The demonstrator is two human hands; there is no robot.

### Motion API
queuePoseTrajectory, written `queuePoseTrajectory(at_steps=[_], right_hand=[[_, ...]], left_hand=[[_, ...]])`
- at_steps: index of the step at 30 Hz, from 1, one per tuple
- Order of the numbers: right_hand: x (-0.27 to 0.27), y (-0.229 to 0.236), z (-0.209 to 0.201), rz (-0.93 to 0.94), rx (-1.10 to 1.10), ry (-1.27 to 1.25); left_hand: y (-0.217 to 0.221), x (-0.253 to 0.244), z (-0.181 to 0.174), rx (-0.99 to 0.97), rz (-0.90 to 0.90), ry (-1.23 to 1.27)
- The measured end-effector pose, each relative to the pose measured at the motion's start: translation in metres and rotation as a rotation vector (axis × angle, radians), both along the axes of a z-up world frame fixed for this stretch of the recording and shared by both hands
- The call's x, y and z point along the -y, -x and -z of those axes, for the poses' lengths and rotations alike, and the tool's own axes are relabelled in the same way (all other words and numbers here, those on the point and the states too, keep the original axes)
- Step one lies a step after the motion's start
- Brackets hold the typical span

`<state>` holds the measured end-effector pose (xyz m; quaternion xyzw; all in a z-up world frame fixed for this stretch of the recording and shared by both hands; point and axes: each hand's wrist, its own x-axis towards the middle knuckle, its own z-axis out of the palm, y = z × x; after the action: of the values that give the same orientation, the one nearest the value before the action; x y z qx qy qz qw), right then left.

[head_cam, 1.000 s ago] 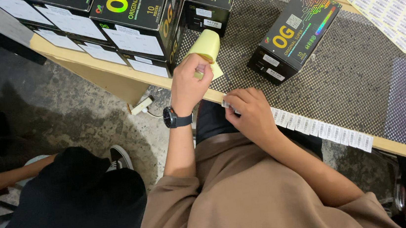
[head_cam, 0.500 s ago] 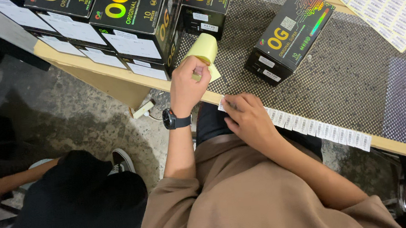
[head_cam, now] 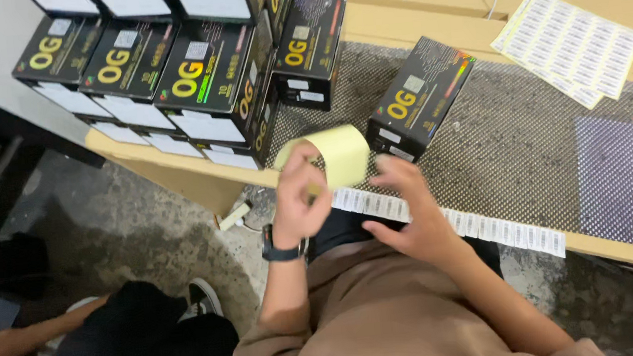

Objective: The person peels individual labels from a yellow backing sheet and places them on the table. The person handles a stack of black product boxes labeled OG and a sheet of labels.

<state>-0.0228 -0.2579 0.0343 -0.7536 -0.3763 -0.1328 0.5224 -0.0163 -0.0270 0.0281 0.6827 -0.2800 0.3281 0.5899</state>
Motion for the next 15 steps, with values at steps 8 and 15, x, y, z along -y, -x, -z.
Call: queuePoseTrajectory(at_steps=[8,15], right_hand=[[0.070,-0.017,-0.012,-0.284,-0.337,-0.462],[0.119,-0.008,-0.011,-0.010,-0.060,-0.274]], left_hand=[[0.009,0.076,-0.058,-0.008,0.793,0.090],[-0.021,0.129,-0.016,-0.149,0.753,0.003]])
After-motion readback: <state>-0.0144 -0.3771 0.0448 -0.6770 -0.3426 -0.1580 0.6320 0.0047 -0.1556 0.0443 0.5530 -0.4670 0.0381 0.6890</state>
